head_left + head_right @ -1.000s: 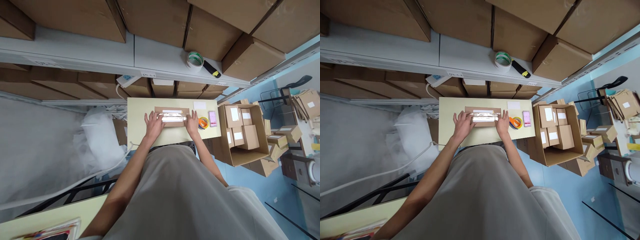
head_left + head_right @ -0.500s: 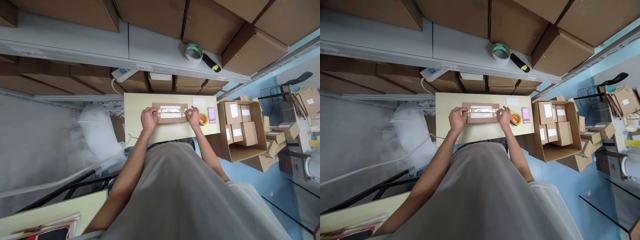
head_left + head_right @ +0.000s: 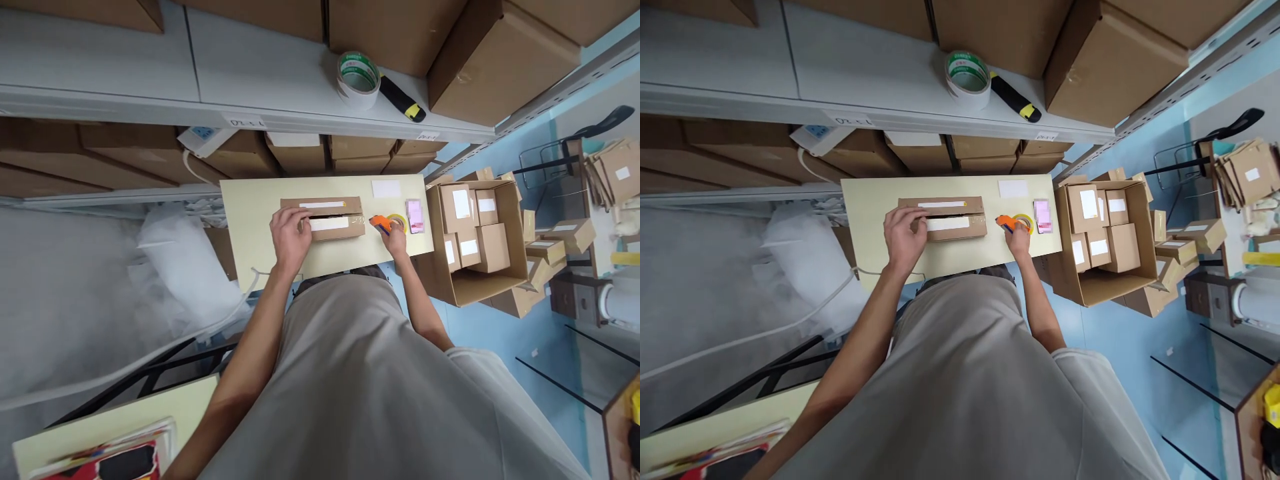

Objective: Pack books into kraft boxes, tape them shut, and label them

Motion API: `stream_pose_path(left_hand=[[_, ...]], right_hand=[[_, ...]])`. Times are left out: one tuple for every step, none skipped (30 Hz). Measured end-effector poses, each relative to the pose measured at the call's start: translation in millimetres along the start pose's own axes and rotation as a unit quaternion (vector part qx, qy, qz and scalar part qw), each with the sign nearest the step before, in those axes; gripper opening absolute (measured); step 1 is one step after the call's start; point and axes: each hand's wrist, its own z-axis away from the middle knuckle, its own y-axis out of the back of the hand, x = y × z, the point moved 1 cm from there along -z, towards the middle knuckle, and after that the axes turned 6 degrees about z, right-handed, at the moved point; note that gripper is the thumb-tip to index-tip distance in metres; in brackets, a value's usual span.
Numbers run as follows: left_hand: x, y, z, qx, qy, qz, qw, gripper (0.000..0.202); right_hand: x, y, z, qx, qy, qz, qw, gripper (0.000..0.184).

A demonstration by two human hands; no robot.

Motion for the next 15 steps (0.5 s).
stream_pose_path(left_hand=[[6, -3.3, -2, -0.003, -0.005, 0.002, 1.0, 0.027], [12, -6.8, -4, -0.007, -0.008, 0.005, 1.0, 0.027], [18, -10.3, -7, -0.013, -0.009, 0.006, 1.0, 0.028], [24, -13.5, -9, -0.021, -0.009, 0.006, 1.0, 0.028], [29, -16.3, -12, -0.029, -0.01, 0.004, 1.0, 0.028], [34, -18.8, -14, -0.038, -0.012, 0.002, 0.999, 0.028], [38, -21.0, -15, -0.045, -0.014, 0.0, 0.999, 0.027], [41, -23.1, -15, -0.051, -0.017, -0.002, 0.999, 0.027], [44, -25.3, -15, -0.058, -0.018, -0.002, 0.998, 0.027], [47, -27.9, -15, -0.065, -0.019, 0.0, 0.998, 0.028], [49, -31.0, -13, -0.073, -0.018, 0.004, 0.997, 0.028], [52, -34.7, -11, -0.08, -0.016, 0.008, 0.997, 0.029], [54, -38.9, -8, -0.087, -0.014, 0.01, 0.996, 0.029], [57, -43.6, -4, -0.094, -0.011, 0.012, 0.995, 0.029], [60, -48.5, 0, -0.102, -0.007, 0.013, 0.995, 0.029]], right_hand=[[4, -5, -2, -0.014, -0.01, 0.006, 1.0, 0.046], [7, -9, -5, -0.022, -0.016, 0.01, 1.0, 0.048], [8, -14, -8, -0.028, -0.021, 0.013, 0.999, 0.05], [9, -19, -11, -0.031, -0.024, 0.014, 0.999, 0.053], [10, -24, -14, -0.032, -0.028, 0.013, 0.999, 0.054], [10, -29, -18, -0.032, -0.032, 0.011, 0.999, 0.055], [10, -33, -20, -0.032, -0.036, 0.009, 0.999, 0.054], [11, -37, -23, -0.031, -0.041, 0.006, 0.999, 0.052], [11, -40, -25, -0.029, -0.044, 0.003, 0.999, 0.05], [13, -43, -26, -0.027, -0.045, -0.001, 0.999, 0.048], [14, -45, -26, -0.024, -0.044, -0.004, 0.999, 0.047], [16, -46, -26, -0.021, -0.041, -0.007, 0.999, 0.047], [18, -46, -26, -0.018, -0.036, -0.008, 0.999, 0.047], [20, -46, -25, -0.016, -0.03, -0.011, 0.999, 0.047], [21, -44, -24, -0.014, -0.026, -0.018, 0.999, 0.047]])
